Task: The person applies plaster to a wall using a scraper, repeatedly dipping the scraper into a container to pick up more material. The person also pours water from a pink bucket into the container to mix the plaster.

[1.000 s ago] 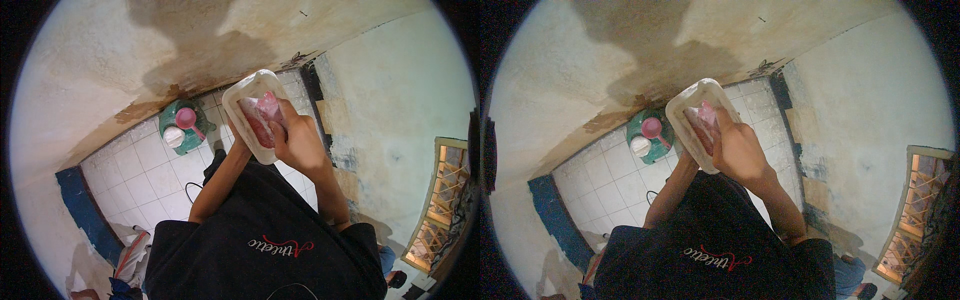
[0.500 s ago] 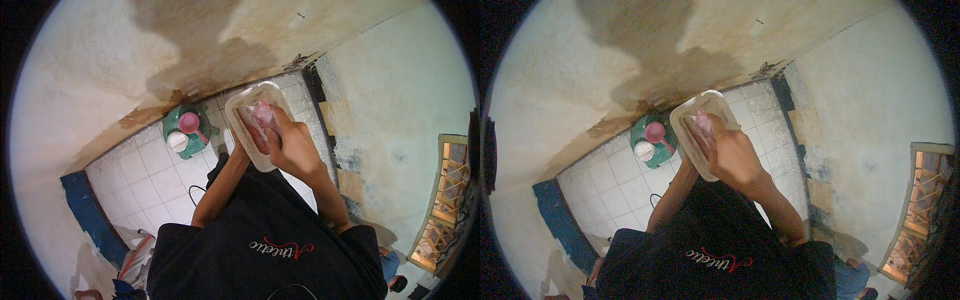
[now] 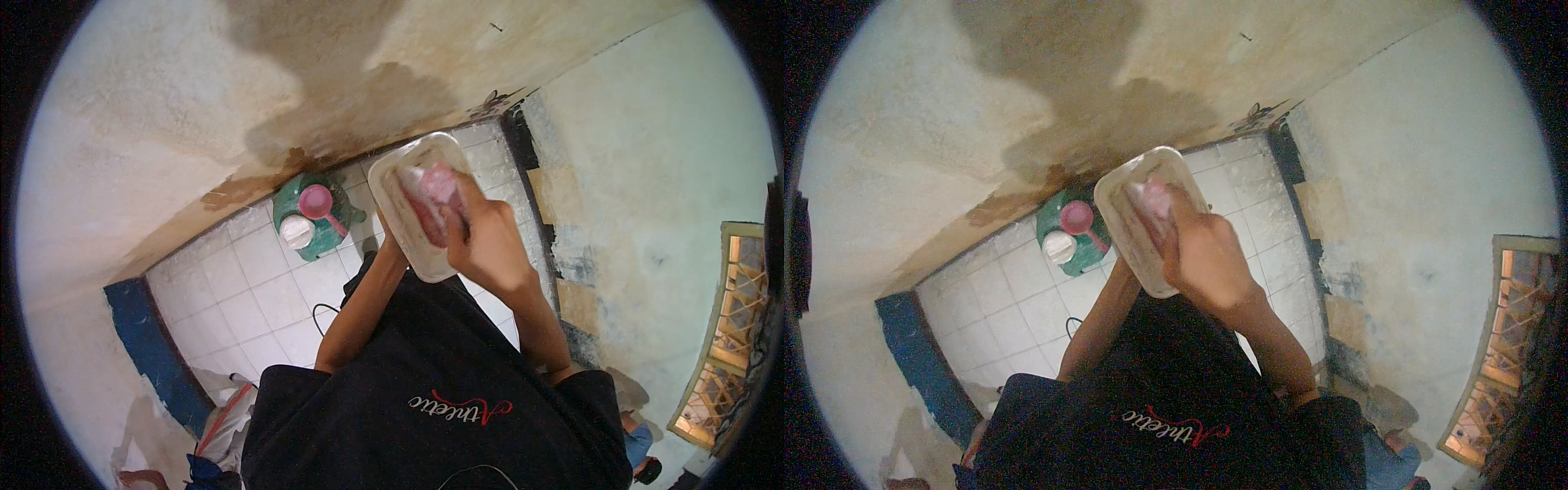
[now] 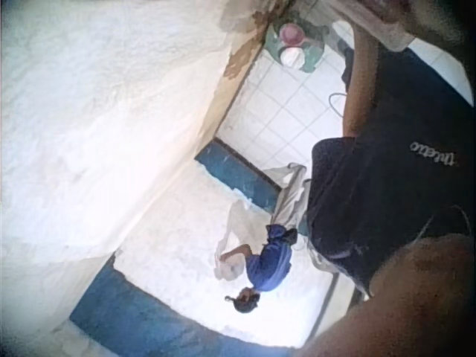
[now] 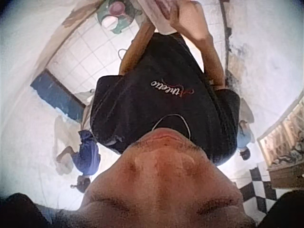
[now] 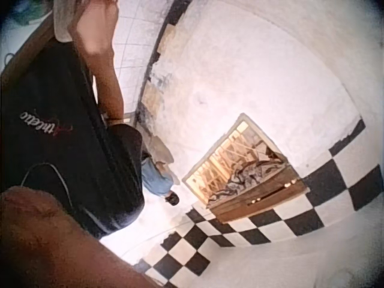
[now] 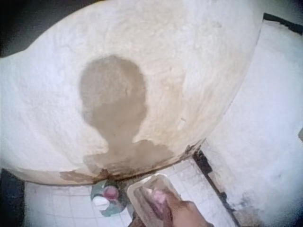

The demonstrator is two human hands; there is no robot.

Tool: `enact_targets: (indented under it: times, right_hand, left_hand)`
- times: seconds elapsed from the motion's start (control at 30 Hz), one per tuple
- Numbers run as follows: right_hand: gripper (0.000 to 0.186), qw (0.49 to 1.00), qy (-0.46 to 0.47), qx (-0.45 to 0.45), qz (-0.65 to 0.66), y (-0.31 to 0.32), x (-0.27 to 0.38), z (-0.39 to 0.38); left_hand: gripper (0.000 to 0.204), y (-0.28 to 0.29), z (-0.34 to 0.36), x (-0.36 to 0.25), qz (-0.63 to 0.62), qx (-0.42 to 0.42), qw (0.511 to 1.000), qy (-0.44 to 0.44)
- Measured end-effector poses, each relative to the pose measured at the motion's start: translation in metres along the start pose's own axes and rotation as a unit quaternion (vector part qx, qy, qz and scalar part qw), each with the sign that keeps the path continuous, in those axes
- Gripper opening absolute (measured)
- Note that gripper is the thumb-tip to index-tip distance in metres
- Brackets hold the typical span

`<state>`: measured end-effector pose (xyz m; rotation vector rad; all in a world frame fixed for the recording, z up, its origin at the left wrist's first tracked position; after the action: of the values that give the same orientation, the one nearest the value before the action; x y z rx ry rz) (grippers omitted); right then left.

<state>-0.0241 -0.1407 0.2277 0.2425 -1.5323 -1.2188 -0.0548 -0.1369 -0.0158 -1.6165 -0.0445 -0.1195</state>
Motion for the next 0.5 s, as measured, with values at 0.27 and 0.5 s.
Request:
enact_targets:
  times: [0.27,0.5]
  right_hand:
    - [0.042,1.000,-0.011,-0.009,-0.017,0.007,-0.004,-0.002]
    - [0.036,0.998,0.008,-0.061,0.001,0.043,-0.006,-0.007]
  left_hand:
    - [0.069,0.006,0.006,-0.002,0.029,-0.044,0.998,-0.016]
    - [0.070,0.002,-0.001,-0.011,-0.014,0.024,0.999,-0.036]
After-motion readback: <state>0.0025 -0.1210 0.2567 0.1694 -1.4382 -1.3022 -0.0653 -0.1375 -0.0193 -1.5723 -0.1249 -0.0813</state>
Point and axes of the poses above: each hand's wrist, its own z-axis towards the middle knuckle, its own y-axis out of the back of the hand, x = y × z, the point moved 9 cm from there along z, towards the middle knuckle, and after that the axes turned 12 degrees about y, right-handed, at the moved point
